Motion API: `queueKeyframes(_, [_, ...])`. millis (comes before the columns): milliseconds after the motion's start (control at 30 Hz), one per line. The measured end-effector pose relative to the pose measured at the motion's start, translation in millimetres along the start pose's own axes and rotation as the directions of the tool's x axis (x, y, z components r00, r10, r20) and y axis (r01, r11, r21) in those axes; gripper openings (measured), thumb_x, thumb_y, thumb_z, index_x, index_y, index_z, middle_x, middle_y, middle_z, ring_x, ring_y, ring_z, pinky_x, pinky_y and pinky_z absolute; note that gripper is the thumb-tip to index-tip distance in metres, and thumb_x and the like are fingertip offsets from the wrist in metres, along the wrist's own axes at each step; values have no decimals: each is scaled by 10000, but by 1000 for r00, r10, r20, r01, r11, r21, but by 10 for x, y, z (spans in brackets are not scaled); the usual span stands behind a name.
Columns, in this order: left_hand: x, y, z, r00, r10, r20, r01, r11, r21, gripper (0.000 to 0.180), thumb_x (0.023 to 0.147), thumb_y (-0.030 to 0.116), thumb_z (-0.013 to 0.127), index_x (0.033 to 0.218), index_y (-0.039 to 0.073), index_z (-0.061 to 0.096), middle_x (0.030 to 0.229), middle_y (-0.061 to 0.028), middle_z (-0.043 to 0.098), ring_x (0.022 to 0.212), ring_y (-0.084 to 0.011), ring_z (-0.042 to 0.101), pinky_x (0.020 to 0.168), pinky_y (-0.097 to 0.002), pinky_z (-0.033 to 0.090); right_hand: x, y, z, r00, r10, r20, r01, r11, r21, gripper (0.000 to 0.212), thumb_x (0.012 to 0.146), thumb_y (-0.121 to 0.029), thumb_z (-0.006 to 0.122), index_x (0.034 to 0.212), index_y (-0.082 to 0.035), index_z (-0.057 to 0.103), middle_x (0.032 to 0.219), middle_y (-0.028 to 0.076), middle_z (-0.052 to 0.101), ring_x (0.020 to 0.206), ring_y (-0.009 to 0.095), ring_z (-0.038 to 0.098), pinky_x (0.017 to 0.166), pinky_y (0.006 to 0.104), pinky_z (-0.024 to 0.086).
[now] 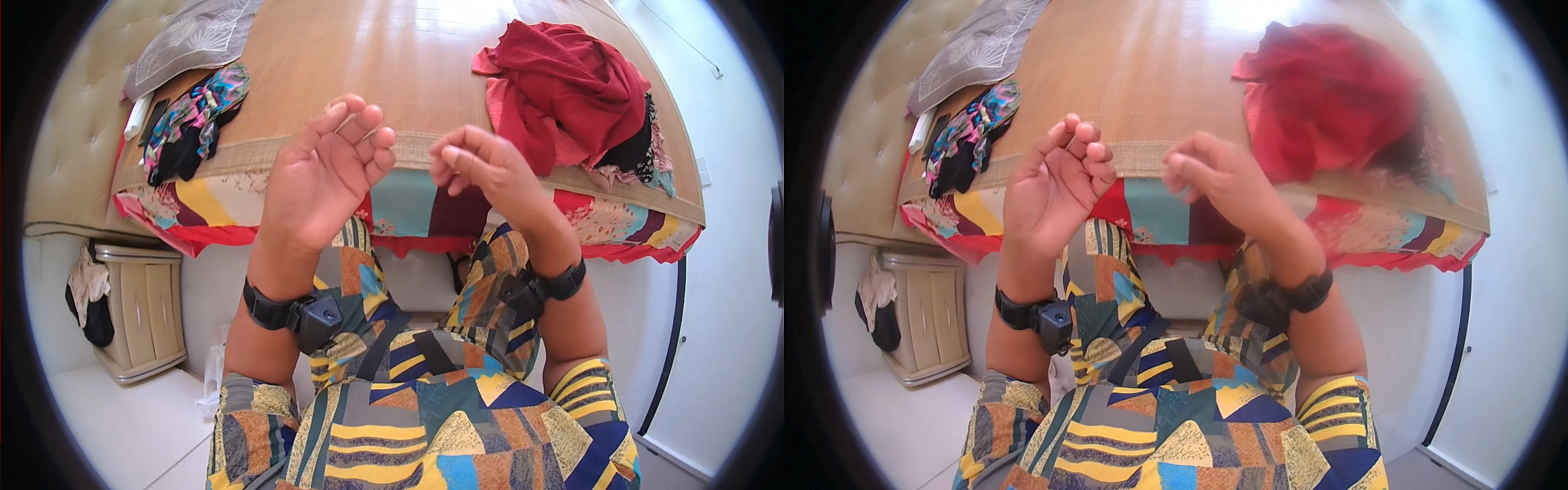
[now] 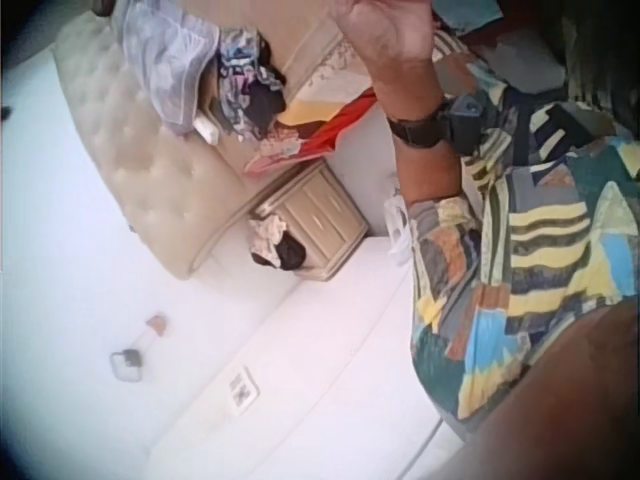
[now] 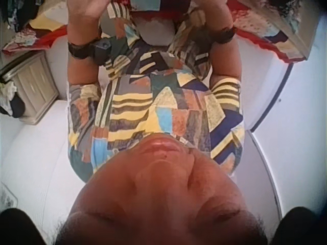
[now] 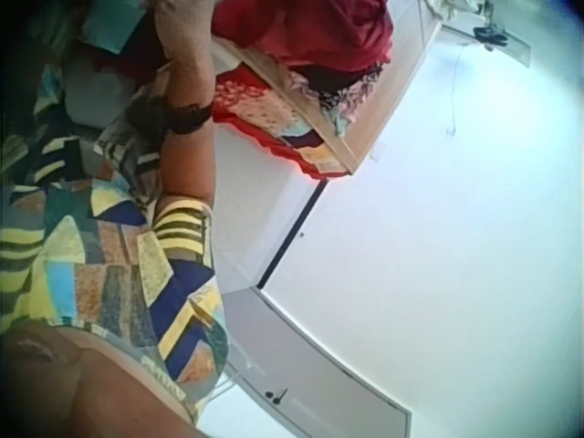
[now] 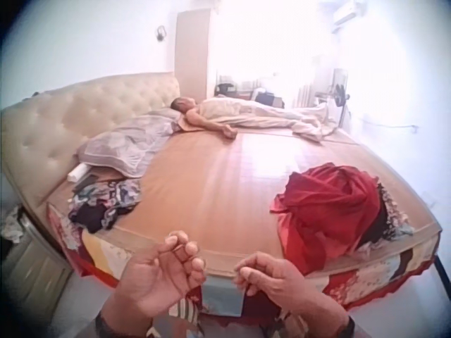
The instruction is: Folding several items of clothing including a red shirt and a patterned top on a bed.
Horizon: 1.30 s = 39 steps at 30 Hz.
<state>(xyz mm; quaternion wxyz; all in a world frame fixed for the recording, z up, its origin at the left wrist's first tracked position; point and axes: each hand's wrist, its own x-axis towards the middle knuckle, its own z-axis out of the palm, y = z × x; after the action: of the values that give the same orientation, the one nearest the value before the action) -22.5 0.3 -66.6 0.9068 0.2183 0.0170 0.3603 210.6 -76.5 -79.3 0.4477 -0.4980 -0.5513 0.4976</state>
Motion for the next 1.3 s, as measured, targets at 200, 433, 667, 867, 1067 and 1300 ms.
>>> queueKeyframes(200, [432,-65,379,997,-54,59,54,999,-3,200,1044,173,438,1114,36,566,1018,-78,604,934,-222,554,816,-338,467,621,-143,-204,989,-90,-122,82,994,-68,231,1006,-197,569,1057,18,637,909,50,681,826,116,647,702,259,526])
queueKeyframes(433, [1039,-177,134,992,-101,80,103,995,-18,194,1037,171,453,1090,29,574,999,-77,626,921,-232,583,803,-337,482,1028,521,-507,821,-228,-523,-19,905,-426,216,886,-150,670,1045,-7,641,883,157,682,792,247,676,701,362,524])
queueKeyframes(667, [1130,-515,-654,982,-92,-162,91,996,-16,162,1020,164,505,1090,40,581,1013,-98,650,943,-233,637,840,-350,537,900,830,-397,754,-316,-577,-252,672,-697,340,818,-76,714,1130,-51,583,1047,143,596,968,316,612,803,429,514])
queueKeyframes(867, [1088,-772,-785,973,-87,-215,129,974,186,209,1016,157,505,1174,30,556,1156,-158,655,1067,-264,651,923,-379,537,890,800,-492,728,-337,-598,-383,523,-761,419,805,-94,733,1196,-70,586,1108,155,591,1065,333,598,833,440,527])
queueKeyframes(1067, [1062,-715,-777,966,-70,-249,139,952,272,251,1012,149,503,1217,6,524,1284,-210,608,1162,-296,626,974,-403,526,963,860,-507,779,-147,-609,-493,456,-741,157,842,-131,686,981,-77,633,1006,124,632,965,320,632,769,455,527])
queueKeyframes(1300, [1072,-690,-769,961,-97,-257,173,941,291,223,1012,162,513,1178,17,547,1213,-142,632,1109,-224,638,951,-367,523,903,978,-535,825,-244,-509,-314,550,-774,74,860,-114,647,912,-72,615,970,121,635,905,322,634,735,465,518])
